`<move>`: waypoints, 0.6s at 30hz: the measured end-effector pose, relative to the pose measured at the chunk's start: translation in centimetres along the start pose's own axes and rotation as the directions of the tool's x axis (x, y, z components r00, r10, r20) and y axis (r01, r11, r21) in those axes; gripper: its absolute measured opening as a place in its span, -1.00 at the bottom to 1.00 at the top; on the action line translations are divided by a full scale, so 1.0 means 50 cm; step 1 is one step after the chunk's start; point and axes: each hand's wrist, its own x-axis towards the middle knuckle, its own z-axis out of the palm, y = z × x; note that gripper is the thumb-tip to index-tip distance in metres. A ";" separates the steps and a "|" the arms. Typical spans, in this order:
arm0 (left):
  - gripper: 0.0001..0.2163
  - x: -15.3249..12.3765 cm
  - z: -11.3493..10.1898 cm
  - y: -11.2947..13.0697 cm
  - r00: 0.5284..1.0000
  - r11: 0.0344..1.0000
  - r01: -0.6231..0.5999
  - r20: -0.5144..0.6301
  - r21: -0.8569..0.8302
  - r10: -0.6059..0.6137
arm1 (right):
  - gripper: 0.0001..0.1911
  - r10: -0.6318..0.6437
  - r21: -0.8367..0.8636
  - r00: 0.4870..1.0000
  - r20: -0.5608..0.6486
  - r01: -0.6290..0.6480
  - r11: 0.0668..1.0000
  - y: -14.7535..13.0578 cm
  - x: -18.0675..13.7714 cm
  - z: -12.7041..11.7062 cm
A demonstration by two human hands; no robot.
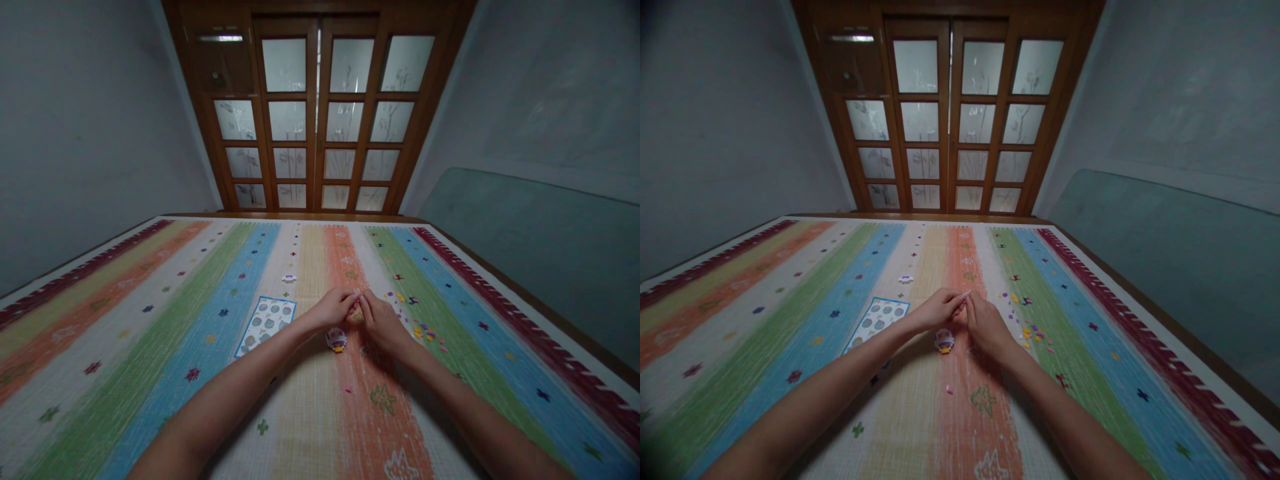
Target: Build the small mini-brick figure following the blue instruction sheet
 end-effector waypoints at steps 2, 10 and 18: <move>-0.66 -0.001 -0.001 0.001 1.000 1.000 -0.001 -0.023 -0.022 0.000 | -0.77 0.013 0.047 1.000 -0.005 -0.013 0.999 -0.003 0.004 0.003; -0.70 -0.015 -0.005 0.011 0.995 0.975 0.071 -0.048 -0.210 -0.082 | -0.63 0.159 0.421 0.984 0.084 -0.179 0.889 -0.008 0.017 0.000; -0.73 -0.014 0.007 -0.002 0.906 0.693 0.418 0.212 -0.588 -0.367 | -0.64 0.144 0.427 0.969 0.200 -0.219 0.877 -0.015 0.025 -0.020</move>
